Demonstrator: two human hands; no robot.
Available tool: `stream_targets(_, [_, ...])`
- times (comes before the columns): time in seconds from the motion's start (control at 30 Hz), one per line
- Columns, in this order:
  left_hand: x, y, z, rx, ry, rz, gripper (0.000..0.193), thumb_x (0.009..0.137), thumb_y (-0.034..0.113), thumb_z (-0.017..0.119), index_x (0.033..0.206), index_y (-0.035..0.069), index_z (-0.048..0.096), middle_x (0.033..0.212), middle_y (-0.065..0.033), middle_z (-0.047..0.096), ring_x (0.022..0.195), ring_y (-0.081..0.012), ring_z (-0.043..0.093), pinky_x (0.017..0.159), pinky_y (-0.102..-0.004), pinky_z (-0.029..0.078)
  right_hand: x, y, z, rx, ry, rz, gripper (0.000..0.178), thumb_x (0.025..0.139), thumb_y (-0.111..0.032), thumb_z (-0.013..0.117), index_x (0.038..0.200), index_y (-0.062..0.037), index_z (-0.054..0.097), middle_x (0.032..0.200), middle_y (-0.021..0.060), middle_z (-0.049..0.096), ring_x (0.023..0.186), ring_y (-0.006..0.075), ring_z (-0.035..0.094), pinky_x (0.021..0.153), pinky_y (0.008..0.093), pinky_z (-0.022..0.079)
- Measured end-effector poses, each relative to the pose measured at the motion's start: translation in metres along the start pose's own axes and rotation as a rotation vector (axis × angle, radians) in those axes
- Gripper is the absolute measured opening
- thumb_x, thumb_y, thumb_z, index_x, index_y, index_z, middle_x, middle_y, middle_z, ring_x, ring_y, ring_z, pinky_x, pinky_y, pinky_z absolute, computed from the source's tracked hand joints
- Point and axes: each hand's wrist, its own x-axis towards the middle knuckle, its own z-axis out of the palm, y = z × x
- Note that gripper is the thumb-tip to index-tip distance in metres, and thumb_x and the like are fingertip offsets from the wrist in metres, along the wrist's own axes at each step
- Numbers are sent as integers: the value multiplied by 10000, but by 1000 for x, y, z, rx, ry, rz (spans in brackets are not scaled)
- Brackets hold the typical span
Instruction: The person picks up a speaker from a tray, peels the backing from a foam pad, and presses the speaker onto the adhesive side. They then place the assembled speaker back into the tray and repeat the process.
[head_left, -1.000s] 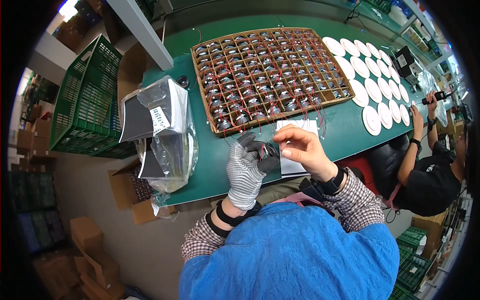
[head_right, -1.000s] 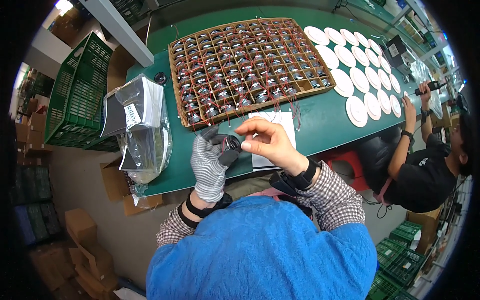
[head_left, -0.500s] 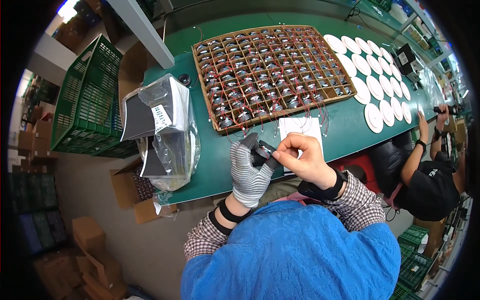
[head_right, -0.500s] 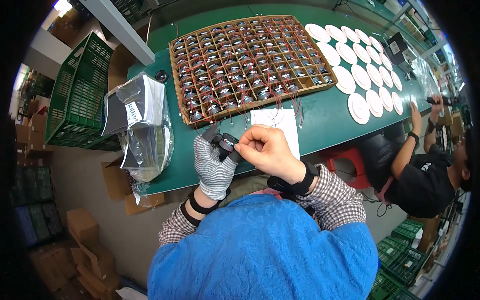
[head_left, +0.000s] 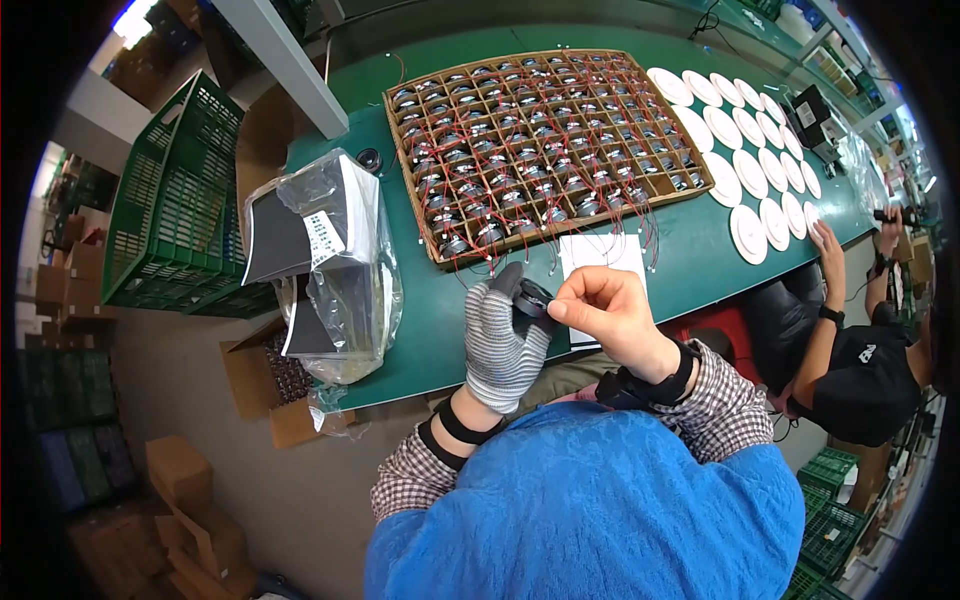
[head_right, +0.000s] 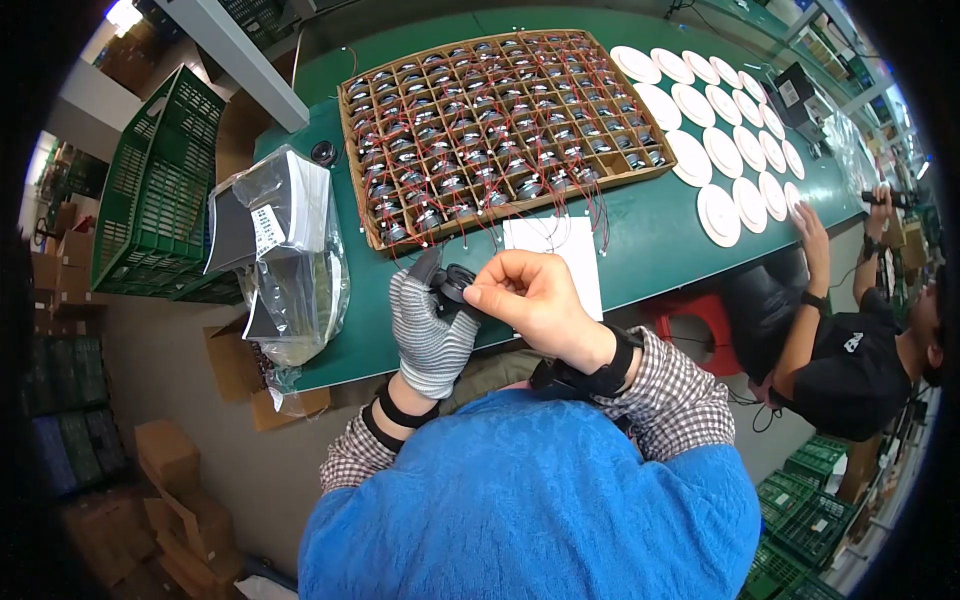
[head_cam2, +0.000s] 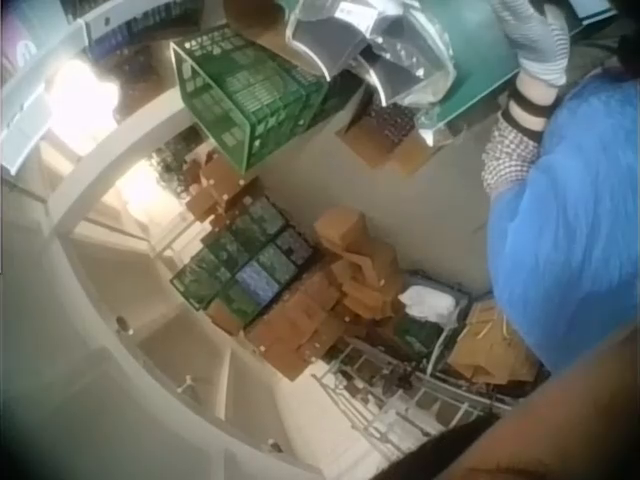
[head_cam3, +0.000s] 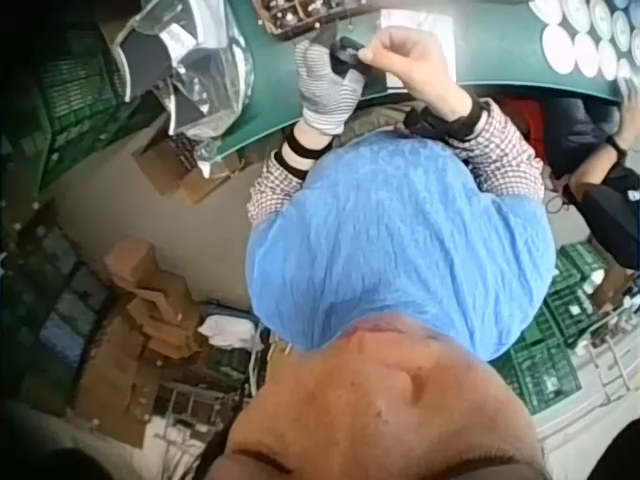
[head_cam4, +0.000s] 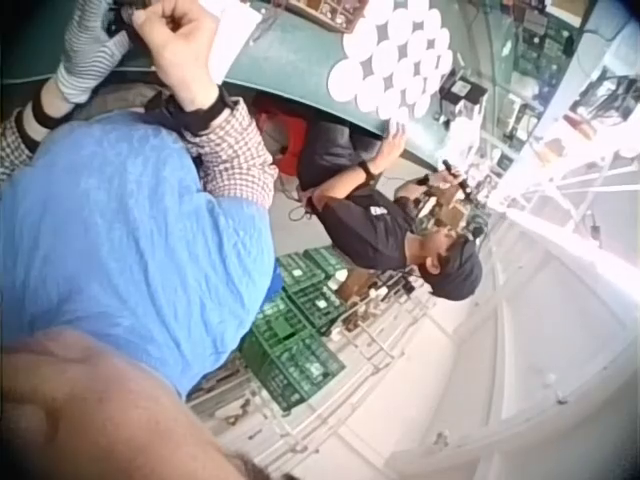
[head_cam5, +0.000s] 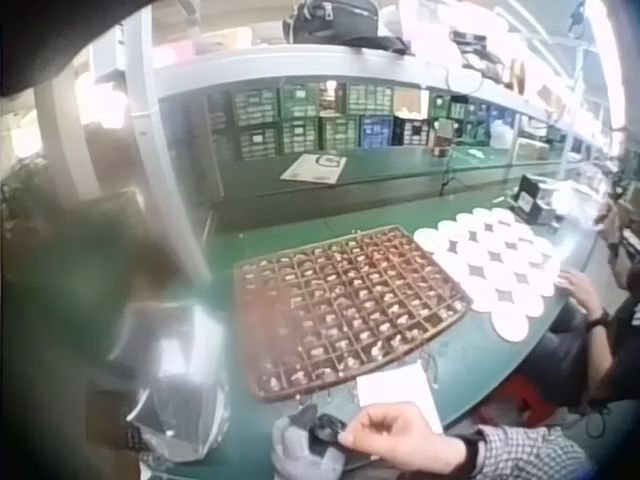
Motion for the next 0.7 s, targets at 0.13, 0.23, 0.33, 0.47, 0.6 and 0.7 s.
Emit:
stream_targets(0.13, [0, 0, -2, -44, 18, -65, 619, 624, 111, 755, 1160, 18, 460, 896, -127, 504, 791, -266, 506, 700, -367, 440, 0, 10, -7, -61, 26, 24, 83, 787, -46, 642, 763, 7, 583, 690, -17, 560, 612, 29, 460, 542, 178, 362])
stream_targets(0.23, [-1, -2, -1, -90, 23, -77, 623, 622, 127, 767, 1156, 20, 464, 886, -120, 499, 787, -253, 505, 689, -357, 440, 2, 17, -9, -82, 52, 24, 91, 787, -52, 644, 753, 2, 580, 681, -25, 551, 600, 24, 449, 528, 175, 352])
stream_targets(0.33, [-3, -5, 0, -138, 48, -113, 622, 618, 156, 781, 1142, 19, 475, 881, -114, 499, 784, -247, 507, 683, -352, 440, 5, 22, -9, -83, 52, 30, 107, 783, -65, 654, 737, -8, 576, 675, -36, 543, 589, 15, 439, 516, 171, 345])
stream_targets(0.47, [0, -9, 4, -118, 52, -78, 624, 609, 145, 785, 1133, 12, 473, 899, -122, 498, 766, -254, 508, 673, -358, 441, 10, 16, -10, -139, 67, 45, 141, 771, -86, 674, 714, -17, 566, 667, -45, 538, 580, 13, 433, 507, 172, 342])
stream_targets(0.6, [-3, -6, 4, -141, 12, -12, 661, 652, 130, 794, 1185, 3, 424, 1000, -71, 457, 835, -165, 542, 728, -276, 485, 9, 9, -18, -162, -8, 88, 162, 760, -106, 692, 728, -24, 556, 677, -46, 541, 587, 16, 445, 519, 172, 352])
stream_targets(0.7, [-2, 7, 9, -593, 64, -229, 698, 656, 159, 795, 1210, 23, 393, 1020, -56, 451, 871, -158, 531, 748, -282, 470, 14, 18, -23, -231, -17, 10, 194, 752, -168, 708, 823, -46, 576, 643, -40, 531, 597, 53, 485, 525, 208, 390])
